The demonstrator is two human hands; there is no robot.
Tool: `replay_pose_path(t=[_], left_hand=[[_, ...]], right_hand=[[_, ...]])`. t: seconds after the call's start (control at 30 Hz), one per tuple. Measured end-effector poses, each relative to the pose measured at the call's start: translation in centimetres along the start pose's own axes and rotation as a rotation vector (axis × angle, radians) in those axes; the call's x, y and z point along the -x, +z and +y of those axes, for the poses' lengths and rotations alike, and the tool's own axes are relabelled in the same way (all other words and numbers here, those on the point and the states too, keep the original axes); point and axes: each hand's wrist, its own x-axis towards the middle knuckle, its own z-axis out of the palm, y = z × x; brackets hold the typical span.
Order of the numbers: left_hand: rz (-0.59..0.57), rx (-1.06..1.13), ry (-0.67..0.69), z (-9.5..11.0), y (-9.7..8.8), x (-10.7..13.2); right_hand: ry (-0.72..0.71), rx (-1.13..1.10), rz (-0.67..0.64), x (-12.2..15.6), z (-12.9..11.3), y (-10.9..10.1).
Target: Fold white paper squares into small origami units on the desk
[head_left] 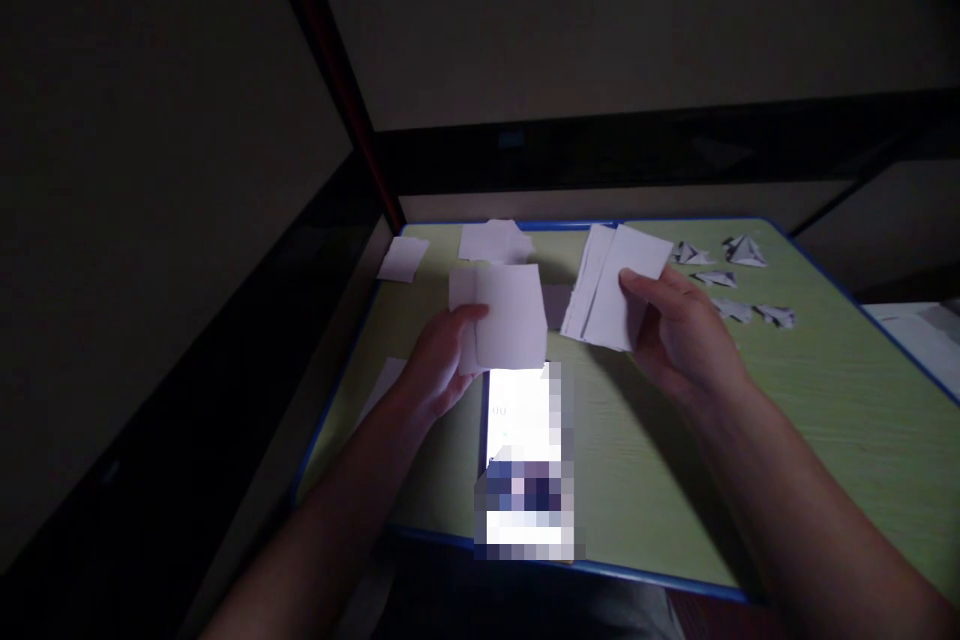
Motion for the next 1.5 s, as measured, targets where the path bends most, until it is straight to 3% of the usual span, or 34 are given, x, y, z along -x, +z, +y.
replay_pose_path(t=[0.23, 0.37, 0.7, 1.03, 1.5], left_hand=[[-0.024, 0.068, 0.003, 0.1, -0.4, 0.2], [-0.034, 0.092, -0.007, 0.0, -0.5, 0.2], [0.013, 0.09, 0.004, -0.5, 0.7, 0.0], [0.021, 0.084, -0.007, -1.9, 2.6, -0.4], [-0.113, 0.174, -0.098, -2.3, 3.8, -0.2]], right_hand=[[-0.168, -0.039, 0.111, -1.7, -1.1, -2.3], [-0.199, -0.02, 0.101, -2.0, -1.3, -2.8], [0.008, 0.035, -0.017, 0.7, -1.3, 0.1], [-0.049, 0.198, -0.069, 2.4, -0.7, 1.4], [-0.143, 0.431, -0.033, 2.2, -0.3, 1.8]])
